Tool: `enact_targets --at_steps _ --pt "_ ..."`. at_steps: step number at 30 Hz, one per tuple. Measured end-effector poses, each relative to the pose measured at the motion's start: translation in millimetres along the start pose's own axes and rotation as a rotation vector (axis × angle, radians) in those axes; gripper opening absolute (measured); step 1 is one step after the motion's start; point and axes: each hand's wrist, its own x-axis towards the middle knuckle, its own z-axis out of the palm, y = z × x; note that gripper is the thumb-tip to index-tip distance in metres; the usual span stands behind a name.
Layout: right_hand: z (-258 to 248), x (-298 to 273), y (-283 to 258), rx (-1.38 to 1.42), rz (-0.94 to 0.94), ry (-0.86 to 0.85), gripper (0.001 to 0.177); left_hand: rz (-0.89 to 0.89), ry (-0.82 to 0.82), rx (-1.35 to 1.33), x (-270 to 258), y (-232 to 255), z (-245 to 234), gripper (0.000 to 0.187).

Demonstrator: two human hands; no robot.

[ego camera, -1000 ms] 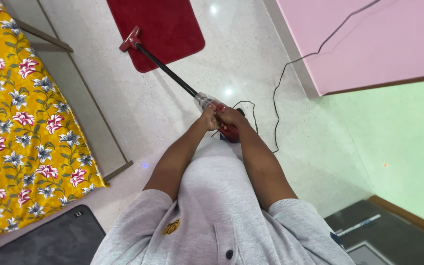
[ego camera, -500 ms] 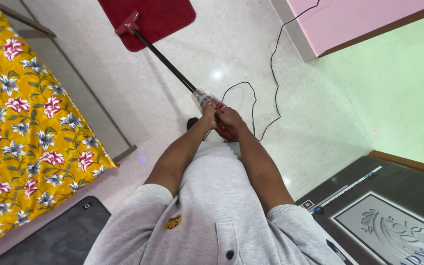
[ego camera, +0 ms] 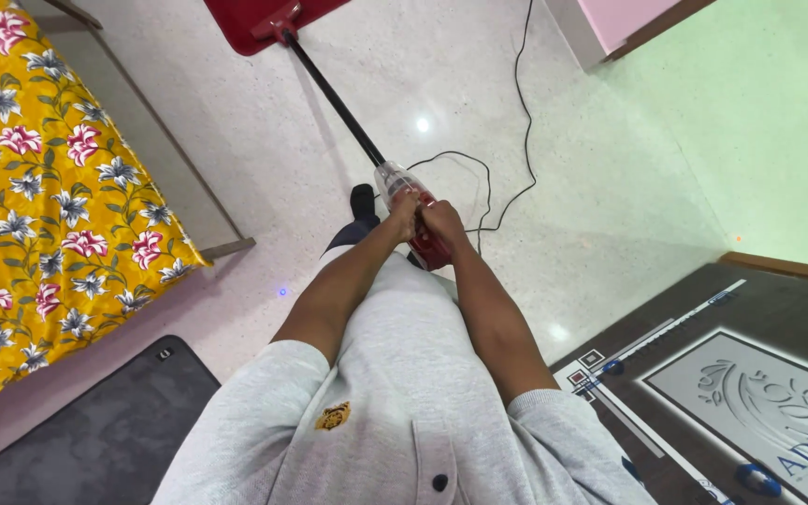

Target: The person vacuums the floor throughout the room and hallway using a vacuum cleaner.

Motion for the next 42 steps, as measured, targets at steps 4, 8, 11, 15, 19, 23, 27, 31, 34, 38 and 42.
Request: enact_targets --at_steps 4,8,11,15,19,23,27,31,34,38,42 --pt "-11 -19 25 0.084 0.001 0.057 0.045 0.023 -0.019 0.099 -9 -21 15 0.048" --pt "-22 -25 58 0.191 0.006 0.077 0.046 0.028 -0.125 0.219 -11 -43 27 0.048" --pt "-30 -33 70 0.079 0.053 0.143 0.049 0.029 -0.147 0.314 -10 -53 38 0.046" --pt "-35 -46 94 0.139 0.094 0.222 0.050 0.008 -0.179 0.407 -12 -72 51 0.047" --pt "-40 -52 120 0.338 0.065 0.187 0.045 -0.041 -0.246 0.491 -11 -86 60 0.042" --pt "-42 -54 135 0.451 0.091 0.183 0.041 -0.085 -0.283 0.536 -11 -94 66 0.044" --pt "-39 -49 139 0.465 0.105 0.161 0.040 -0.102 -0.251 0.567 -12 -93 64 0.048" --pt "-32 -37 127 0.530 0.162 0.111 0.039 -0.126 -0.181 0.525 -11 -79 54 0.049" --pt "-35 -28 111 0.544 0.185 0.094 0.043 -0.146 -0.114 0.507 -6 -62 55 0.043" --pt "-49 -18 80 0.528 0.222 0.086 0.048 -0.188 -0.074 0.549 6 -33 63 0.044" --pt "-62 2 40 0.530 0.230 0.083 0.049 -0.257 -0.132 0.544 24 9 73 0.047"
